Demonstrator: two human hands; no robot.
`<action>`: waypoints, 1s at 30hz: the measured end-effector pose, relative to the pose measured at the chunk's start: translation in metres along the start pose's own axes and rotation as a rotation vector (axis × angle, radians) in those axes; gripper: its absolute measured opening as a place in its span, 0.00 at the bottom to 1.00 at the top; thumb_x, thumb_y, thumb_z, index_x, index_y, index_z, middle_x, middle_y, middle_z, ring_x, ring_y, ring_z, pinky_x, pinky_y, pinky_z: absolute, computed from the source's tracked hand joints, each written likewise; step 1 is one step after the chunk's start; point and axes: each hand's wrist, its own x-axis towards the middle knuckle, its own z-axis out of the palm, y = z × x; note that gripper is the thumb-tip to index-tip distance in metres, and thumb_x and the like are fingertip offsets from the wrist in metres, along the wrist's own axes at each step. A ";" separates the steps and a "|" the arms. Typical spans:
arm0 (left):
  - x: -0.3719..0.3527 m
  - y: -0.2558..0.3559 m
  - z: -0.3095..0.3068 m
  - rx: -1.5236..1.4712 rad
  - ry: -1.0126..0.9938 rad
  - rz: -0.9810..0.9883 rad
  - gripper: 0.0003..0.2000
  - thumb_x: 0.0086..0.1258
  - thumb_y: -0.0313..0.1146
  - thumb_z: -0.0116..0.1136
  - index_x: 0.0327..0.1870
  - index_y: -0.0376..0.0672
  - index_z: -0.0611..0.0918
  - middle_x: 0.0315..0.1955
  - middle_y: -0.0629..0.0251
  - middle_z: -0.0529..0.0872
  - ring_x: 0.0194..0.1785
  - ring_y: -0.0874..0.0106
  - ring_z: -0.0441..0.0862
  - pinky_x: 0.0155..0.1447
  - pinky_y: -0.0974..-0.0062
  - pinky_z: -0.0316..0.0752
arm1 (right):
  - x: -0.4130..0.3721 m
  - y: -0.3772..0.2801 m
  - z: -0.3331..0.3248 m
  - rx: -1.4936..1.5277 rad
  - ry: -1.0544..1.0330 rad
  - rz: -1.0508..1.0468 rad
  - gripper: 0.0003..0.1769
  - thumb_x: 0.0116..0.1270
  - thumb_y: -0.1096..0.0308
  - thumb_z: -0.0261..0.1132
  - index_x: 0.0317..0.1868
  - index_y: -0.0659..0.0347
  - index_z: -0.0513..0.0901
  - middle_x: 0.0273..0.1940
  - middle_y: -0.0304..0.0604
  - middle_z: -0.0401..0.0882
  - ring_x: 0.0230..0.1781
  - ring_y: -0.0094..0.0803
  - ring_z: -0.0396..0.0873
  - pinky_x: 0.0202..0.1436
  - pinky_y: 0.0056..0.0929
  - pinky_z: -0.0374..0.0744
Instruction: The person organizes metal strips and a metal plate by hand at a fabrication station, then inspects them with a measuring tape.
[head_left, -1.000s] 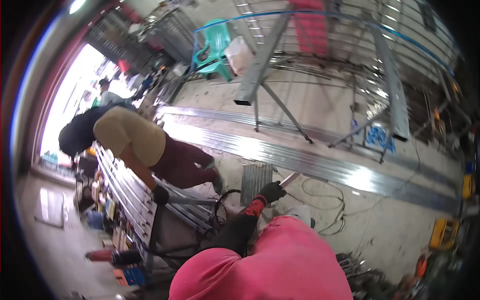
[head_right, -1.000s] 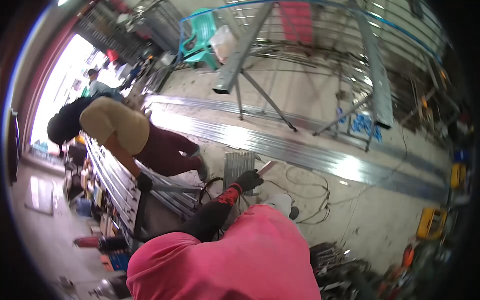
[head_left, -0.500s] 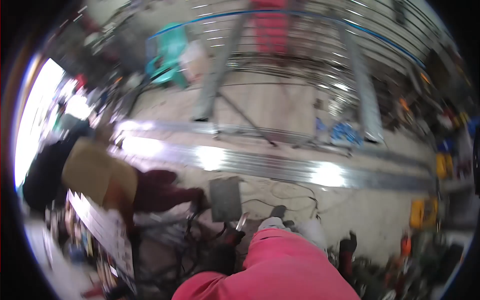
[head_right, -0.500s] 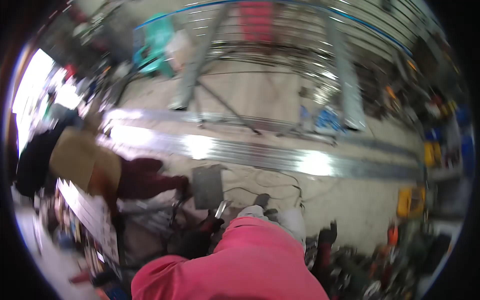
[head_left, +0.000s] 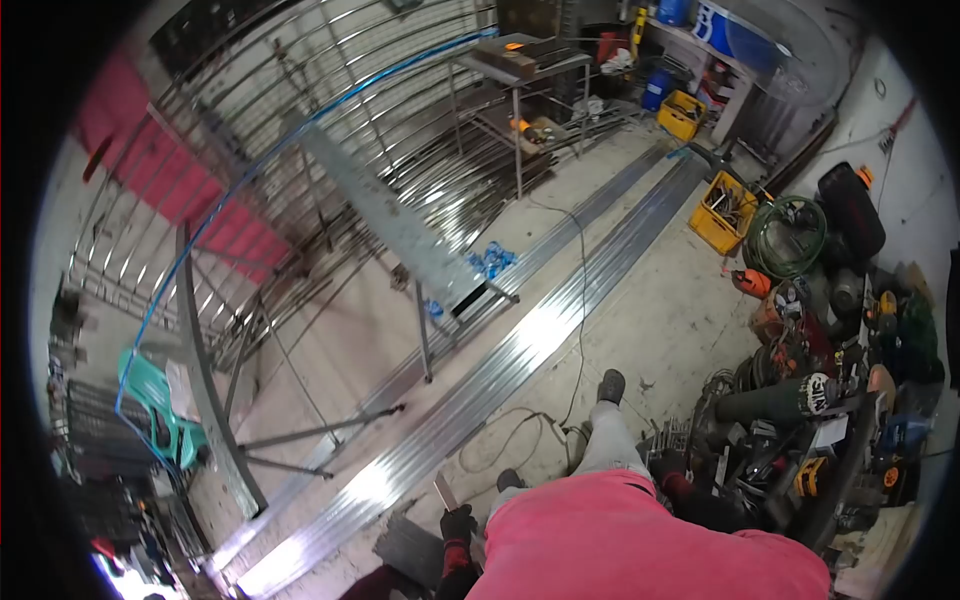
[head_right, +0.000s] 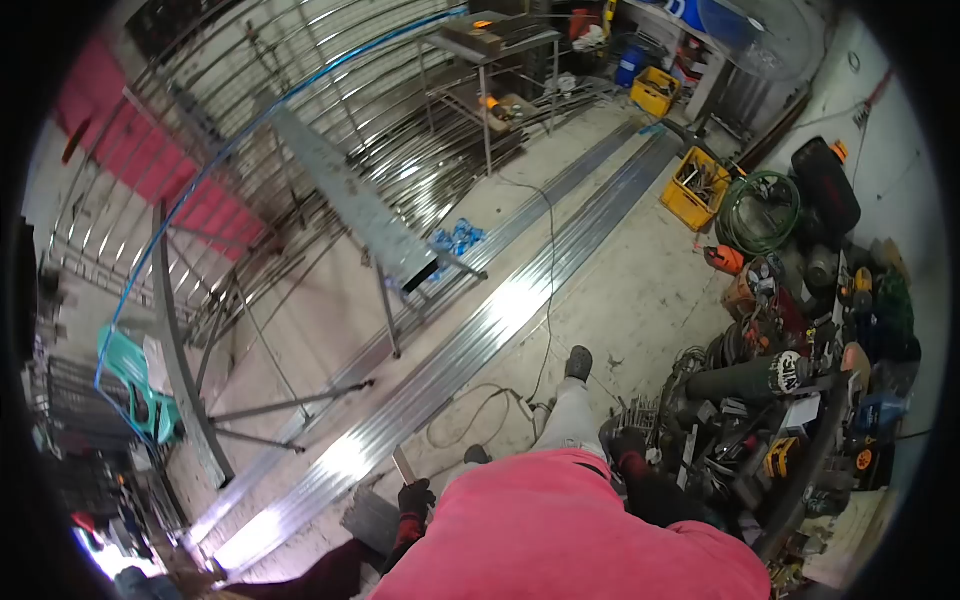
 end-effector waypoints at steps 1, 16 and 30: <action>0.005 0.007 0.010 0.020 -0.006 0.018 0.09 0.70 0.35 0.72 0.40 0.40 0.84 0.21 0.64 0.83 0.22 0.68 0.82 0.26 0.65 0.75 | 0.008 0.016 0.005 0.012 -0.033 0.013 0.22 0.62 0.57 0.72 0.53 0.59 0.92 0.53 0.59 0.91 0.58 0.57 0.88 0.62 0.49 0.85; 0.004 0.234 0.367 0.660 -0.171 0.105 0.17 0.67 0.43 0.73 0.46 0.38 0.86 0.24 0.66 0.85 0.24 0.72 0.82 0.31 0.67 0.77 | 0.327 0.097 -0.071 0.035 0.005 -0.478 0.21 0.70 0.54 0.68 0.56 0.58 0.90 0.49 0.54 0.90 0.49 0.50 0.89 0.53 0.50 0.85; 0.128 0.407 0.677 0.993 -0.333 0.171 0.23 0.64 0.49 0.68 0.41 0.32 0.86 0.24 0.55 0.90 0.28 0.62 0.89 0.36 0.60 0.83 | 0.530 0.119 -0.234 -0.587 0.042 -0.533 0.20 0.78 0.56 0.61 0.62 0.57 0.86 0.55 0.47 0.89 0.52 0.45 0.86 0.55 0.48 0.83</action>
